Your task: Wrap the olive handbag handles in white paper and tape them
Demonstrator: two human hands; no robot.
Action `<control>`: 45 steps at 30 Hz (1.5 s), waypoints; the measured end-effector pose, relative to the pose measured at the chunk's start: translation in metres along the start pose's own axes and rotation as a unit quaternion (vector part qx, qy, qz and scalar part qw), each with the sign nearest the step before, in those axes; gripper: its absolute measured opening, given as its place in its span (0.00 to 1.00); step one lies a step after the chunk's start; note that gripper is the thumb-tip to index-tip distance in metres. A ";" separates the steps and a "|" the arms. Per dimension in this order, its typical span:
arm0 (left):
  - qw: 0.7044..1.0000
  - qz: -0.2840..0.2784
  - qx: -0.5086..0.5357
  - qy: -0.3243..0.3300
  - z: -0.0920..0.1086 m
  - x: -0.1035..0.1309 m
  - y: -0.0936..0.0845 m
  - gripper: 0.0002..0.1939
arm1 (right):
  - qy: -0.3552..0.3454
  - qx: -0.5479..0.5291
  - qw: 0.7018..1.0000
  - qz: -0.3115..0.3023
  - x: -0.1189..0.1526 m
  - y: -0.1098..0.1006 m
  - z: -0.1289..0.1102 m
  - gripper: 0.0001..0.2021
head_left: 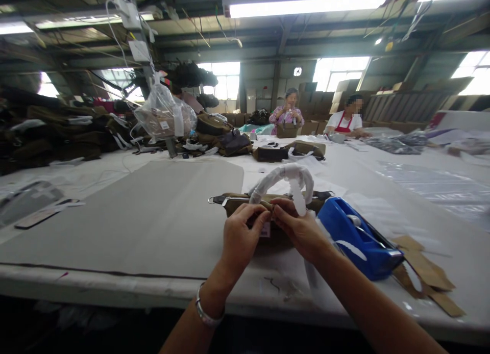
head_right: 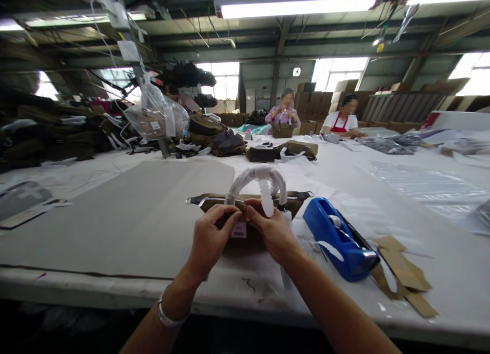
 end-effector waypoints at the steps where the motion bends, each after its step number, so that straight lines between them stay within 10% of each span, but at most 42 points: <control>1: 1.000 0.000 0.003 0.000 0.000 0.000 0.000 0.02 | 0.008 -0.026 1.000 -0.004 0.001 0.003 0.003 0.17; 20: 0.998 0.002 0.048 -0.033 -0.009 0.006 -0.002 0.02 | -0.074 0.162 0.984 -0.011 0.005 0.008 -0.004 0.15; 30: 0.998 0.005 0.056 -0.035 -0.010 0.005 -0.003 0.03 | -0.283 0.446 0.846 0.065 0.019 0.003 -0.050 0.08; 38: 0.997 0.004 0.055 -0.046 -0.011 0.006 -0.002 0.04 | -0.043 0.135 0.990 0.000 0.004 -0.014 -0.017 0.17; 45: 0.997 -0.003 0.066 -0.050 -0.013 0.006 0.001 0.04 | 0.066 -0.036 0.997 0.001 0.009 -0.010 -0.001 0.17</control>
Point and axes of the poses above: each hand's wrist, its own x-axis away from the middle knuckle, its own y-axis out of the palm, z = x × y, the point moved 8 cm from there along -x, towards the middle knuckle
